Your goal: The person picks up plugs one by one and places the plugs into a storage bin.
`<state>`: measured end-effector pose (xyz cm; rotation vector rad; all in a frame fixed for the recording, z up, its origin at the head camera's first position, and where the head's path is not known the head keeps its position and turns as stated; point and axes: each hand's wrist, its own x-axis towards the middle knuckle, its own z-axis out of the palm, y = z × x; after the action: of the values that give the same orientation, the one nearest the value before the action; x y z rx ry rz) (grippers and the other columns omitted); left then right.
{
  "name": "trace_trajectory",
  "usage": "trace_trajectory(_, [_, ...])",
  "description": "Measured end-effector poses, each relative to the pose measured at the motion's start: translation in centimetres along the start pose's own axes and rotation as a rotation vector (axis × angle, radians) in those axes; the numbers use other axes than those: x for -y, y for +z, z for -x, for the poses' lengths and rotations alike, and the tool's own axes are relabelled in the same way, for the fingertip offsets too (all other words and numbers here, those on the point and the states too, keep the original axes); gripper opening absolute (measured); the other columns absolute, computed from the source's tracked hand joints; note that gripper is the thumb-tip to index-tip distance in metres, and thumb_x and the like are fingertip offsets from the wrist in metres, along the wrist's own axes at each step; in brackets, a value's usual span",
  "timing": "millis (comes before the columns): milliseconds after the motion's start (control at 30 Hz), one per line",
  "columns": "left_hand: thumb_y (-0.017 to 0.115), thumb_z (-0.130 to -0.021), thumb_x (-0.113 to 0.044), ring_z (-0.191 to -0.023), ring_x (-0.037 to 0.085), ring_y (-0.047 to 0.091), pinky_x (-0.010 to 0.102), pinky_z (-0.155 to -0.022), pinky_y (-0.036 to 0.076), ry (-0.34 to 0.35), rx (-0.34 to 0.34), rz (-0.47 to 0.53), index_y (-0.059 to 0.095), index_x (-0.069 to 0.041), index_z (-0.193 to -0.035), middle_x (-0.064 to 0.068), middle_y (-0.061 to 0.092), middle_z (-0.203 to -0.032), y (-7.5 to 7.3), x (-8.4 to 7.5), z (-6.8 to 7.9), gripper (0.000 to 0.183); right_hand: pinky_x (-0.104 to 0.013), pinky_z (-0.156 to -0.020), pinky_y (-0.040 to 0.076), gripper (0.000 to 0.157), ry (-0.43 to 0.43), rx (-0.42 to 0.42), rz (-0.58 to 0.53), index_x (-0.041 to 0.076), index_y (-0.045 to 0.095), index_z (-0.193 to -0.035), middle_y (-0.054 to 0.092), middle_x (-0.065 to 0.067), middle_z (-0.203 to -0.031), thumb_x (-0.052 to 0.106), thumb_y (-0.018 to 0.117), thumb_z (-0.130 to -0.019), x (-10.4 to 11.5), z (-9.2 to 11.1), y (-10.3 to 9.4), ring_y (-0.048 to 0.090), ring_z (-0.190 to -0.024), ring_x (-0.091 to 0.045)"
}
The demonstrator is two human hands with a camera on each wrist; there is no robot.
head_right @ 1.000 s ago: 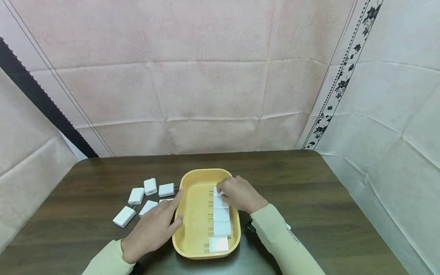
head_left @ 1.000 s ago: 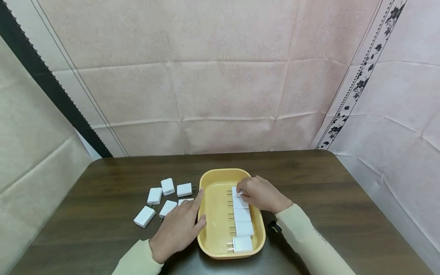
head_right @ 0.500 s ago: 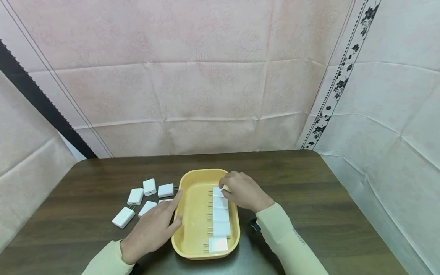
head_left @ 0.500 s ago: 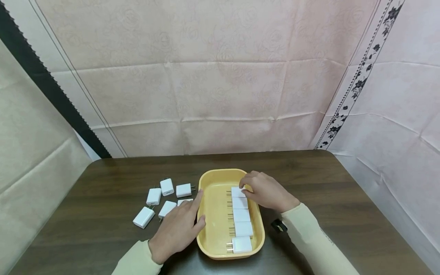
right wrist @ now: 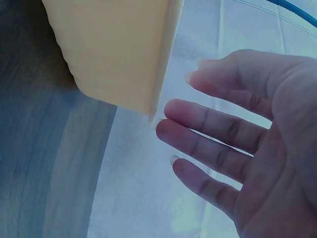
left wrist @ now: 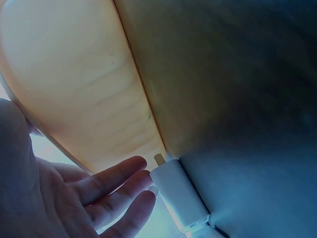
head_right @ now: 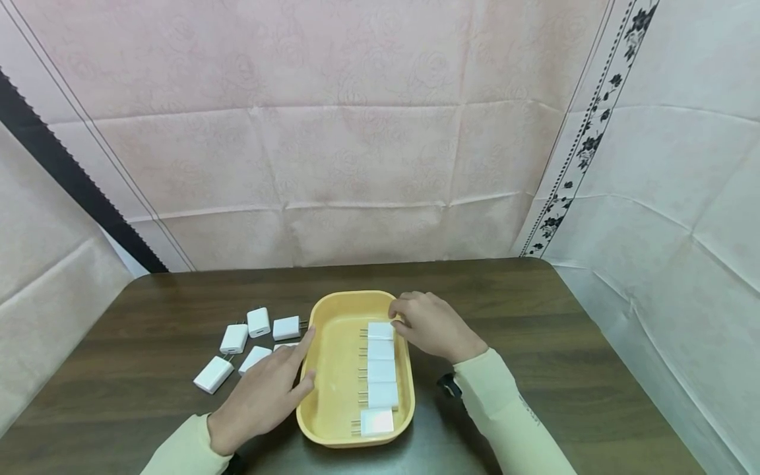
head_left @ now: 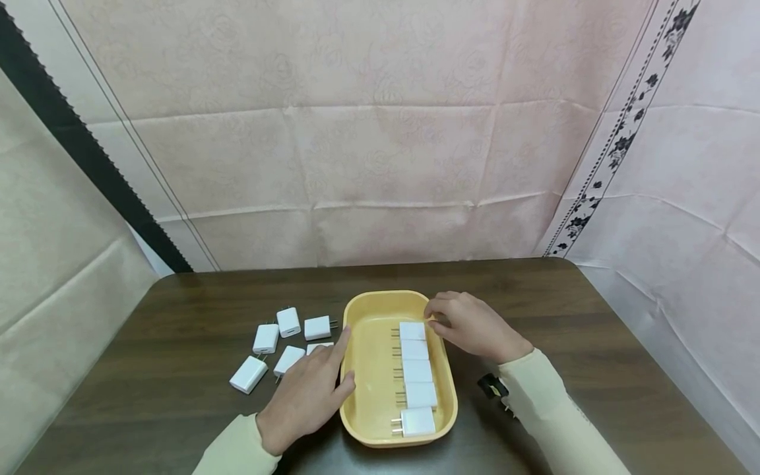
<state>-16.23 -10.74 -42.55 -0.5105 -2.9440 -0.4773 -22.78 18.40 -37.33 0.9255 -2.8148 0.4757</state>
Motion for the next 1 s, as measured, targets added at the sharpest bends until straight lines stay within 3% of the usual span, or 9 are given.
trace_trajectory(233, [0.057, -0.098, -0.036, -0.102, 0.02, 0.065, 0.044, -0.088, 0.051, 0.003, -0.001, 0.002, 0.037, -0.009, -0.157, 0.009, 0.07, -0.118, 0.0, 0.0, -0.1, 0.068, -0.032, -0.077, 0.057, 0.013, 0.03, -0.014, -0.014, 0.011, 0.074, -0.105, 0.072, 0.003, -0.098, 0.015, 0.073, -0.092, -0.2, 0.5, -0.5, 0.066, -0.086, -0.008])
trace_trajectory(533, [0.056, -0.098, -0.038, -0.104, 0.02, 0.065, 0.044, -0.089, 0.051, -0.009, 0.006, 0.002, 0.036, -0.01, -0.158, 0.009, 0.07, -0.12, 0.0, 0.0, -0.2, 0.069, -0.022, -0.06, 0.043, 0.027, 0.062, -0.017, -0.021, 0.015, 0.066, -0.117, 0.06, 0.011, -0.078, 0.018, 0.074, -0.092, -0.5, 1.3, -0.9, 0.05, -0.065, -0.004])
trace_trajectory(733, [0.057, -0.098, -0.038, -0.104, 0.02, 0.065, 0.044, -0.09, 0.051, -0.003, 0.005, -0.002, 0.036, -0.01, -0.157, 0.009, 0.07, -0.121, -0.1, 0.1, -0.1, 0.069, -0.025, -0.063, 0.044, 0.028, 0.029, -0.034, 0.029, 0.014, 0.065, -0.118, 0.059, 0.011, -0.078, 0.016, 0.073, -0.092, -0.9, 2.0, -1.0, 0.049, -0.066, -0.002])
trace_trajectory(1000, [0.056, -0.098, -0.039, -0.106, 0.021, 0.065, 0.045, -0.091, 0.051, -0.007, 0.012, -0.004, 0.036, -0.01, -0.158, 0.01, 0.069, -0.122, 0.0, 0.0, -0.1, 0.069, -0.026, -0.064, 0.047, 0.025, 0.048, 0.012, 0.047, 0.014, 0.068, -0.115, 0.062, 0.01, -0.08, 0.015, 0.074, -0.091, -1.6, 3.0, -0.9, 0.051, -0.068, -0.002])
